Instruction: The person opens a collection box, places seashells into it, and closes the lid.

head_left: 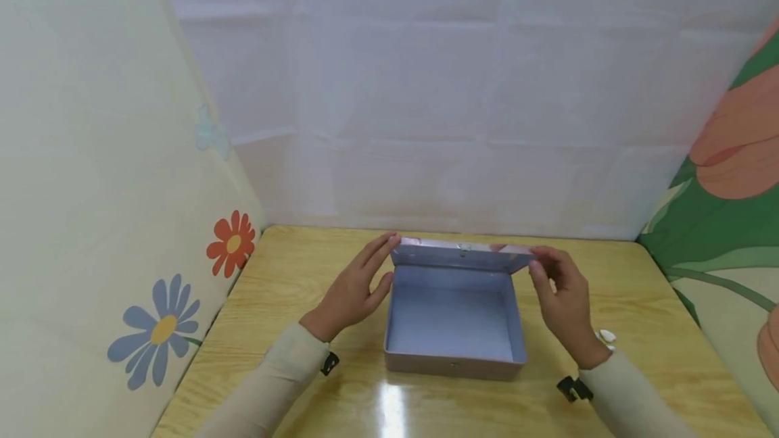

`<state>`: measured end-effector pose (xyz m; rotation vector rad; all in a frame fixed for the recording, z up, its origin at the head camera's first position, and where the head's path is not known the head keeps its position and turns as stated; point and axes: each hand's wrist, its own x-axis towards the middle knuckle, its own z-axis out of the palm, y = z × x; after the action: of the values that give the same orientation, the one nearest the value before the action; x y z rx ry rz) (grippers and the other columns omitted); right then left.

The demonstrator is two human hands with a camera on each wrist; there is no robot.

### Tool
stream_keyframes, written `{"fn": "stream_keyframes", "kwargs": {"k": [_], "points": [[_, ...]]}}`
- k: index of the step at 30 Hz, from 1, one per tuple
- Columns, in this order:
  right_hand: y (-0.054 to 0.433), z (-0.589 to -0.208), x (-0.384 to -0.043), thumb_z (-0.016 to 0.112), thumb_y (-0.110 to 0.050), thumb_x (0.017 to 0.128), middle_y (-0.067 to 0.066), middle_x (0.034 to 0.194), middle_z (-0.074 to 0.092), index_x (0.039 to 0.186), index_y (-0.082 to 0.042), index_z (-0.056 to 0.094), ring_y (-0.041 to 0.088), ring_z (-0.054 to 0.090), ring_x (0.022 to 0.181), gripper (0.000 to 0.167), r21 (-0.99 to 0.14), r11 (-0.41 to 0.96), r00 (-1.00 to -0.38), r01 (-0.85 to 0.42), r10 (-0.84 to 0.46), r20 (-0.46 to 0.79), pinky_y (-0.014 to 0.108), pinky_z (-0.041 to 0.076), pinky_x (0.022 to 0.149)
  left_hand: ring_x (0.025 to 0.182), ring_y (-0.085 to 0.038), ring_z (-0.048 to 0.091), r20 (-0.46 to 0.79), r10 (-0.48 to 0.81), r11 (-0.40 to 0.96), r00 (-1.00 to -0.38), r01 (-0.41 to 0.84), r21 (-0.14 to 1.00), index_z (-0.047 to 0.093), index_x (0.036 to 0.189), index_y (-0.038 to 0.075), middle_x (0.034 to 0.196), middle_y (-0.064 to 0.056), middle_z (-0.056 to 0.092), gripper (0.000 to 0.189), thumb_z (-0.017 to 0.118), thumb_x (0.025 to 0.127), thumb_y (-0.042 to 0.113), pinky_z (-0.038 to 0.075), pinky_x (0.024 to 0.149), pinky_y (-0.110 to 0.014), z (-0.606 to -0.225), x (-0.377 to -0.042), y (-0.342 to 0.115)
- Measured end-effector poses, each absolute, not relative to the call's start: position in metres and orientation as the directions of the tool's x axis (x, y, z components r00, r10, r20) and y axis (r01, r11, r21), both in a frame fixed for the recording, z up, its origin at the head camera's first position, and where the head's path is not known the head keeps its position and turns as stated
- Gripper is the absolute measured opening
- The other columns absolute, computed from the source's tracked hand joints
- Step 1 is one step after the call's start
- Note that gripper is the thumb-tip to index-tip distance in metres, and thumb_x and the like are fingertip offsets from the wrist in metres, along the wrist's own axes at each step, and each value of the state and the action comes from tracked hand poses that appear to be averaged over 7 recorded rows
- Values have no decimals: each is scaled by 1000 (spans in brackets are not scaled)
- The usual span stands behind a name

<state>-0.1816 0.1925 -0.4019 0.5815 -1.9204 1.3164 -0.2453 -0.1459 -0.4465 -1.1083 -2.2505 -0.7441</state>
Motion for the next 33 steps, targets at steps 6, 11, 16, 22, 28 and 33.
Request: {"fn": "stream_keyframes", "kwargs": {"k": [6,11,16,22,28,33], "points": [[202,-405,-186,56,22,85,17,88,56,107,16,59,7,51,78,23,-572,417,-604,-706,67,794,13,42,62,139,-23,35,623,529,542,-576,794,275,24,156,13,154,-11,33,67,55,97,15,36,112,-39,-443,-244,-144],[203,-410,-189,58,25,79,37,108,50,105,16,59,17,48,106,28,-495,456,-532,-740,54,845,22,43,77,139,-23,36,615,522,555,-590,783,281,23,156,14,155,-9,32,67,55,97,16,38,110,-41,-441,-243,-144],[206,-417,-192,59,27,76,40,121,46,113,15,59,26,45,118,38,-495,471,-545,-731,33,838,20,41,92,138,-23,36,597,518,567,-612,769,297,21,156,16,155,-7,31,68,55,97,16,40,108,-42,-441,-244,-143],[214,-438,-201,62,27,76,35,132,46,128,13,53,20,44,128,54,-468,498,-564,-730,-52,824,15,38,102,136,-24,39,564,514,578,-646,747,329,19,157,19,153,-8,34,71,57,97,15,44,105,-44,-441,-243,-143],[231,-476,-220,65,20,80,26,137,49,142,7,41,14,47,128,68,-419,522,-561,-742,-142,816,17,40,104,132,-25,45,529,504,599,-683,718,355,17,157,23,151,-7,37,74,58,96,15,48,100,-45,-443,-244,-142],[236,-486,-229,65,14,85,21,144,44,145,5,36,16,46,131,68,-405,521,-559,-751,-176,810,21,41,105,132,-25,45,531,498,603,-685,714,356,16,158,22,150,-9,39,75,59,96,14,46,103,-44,-444,-248,-141]]}}
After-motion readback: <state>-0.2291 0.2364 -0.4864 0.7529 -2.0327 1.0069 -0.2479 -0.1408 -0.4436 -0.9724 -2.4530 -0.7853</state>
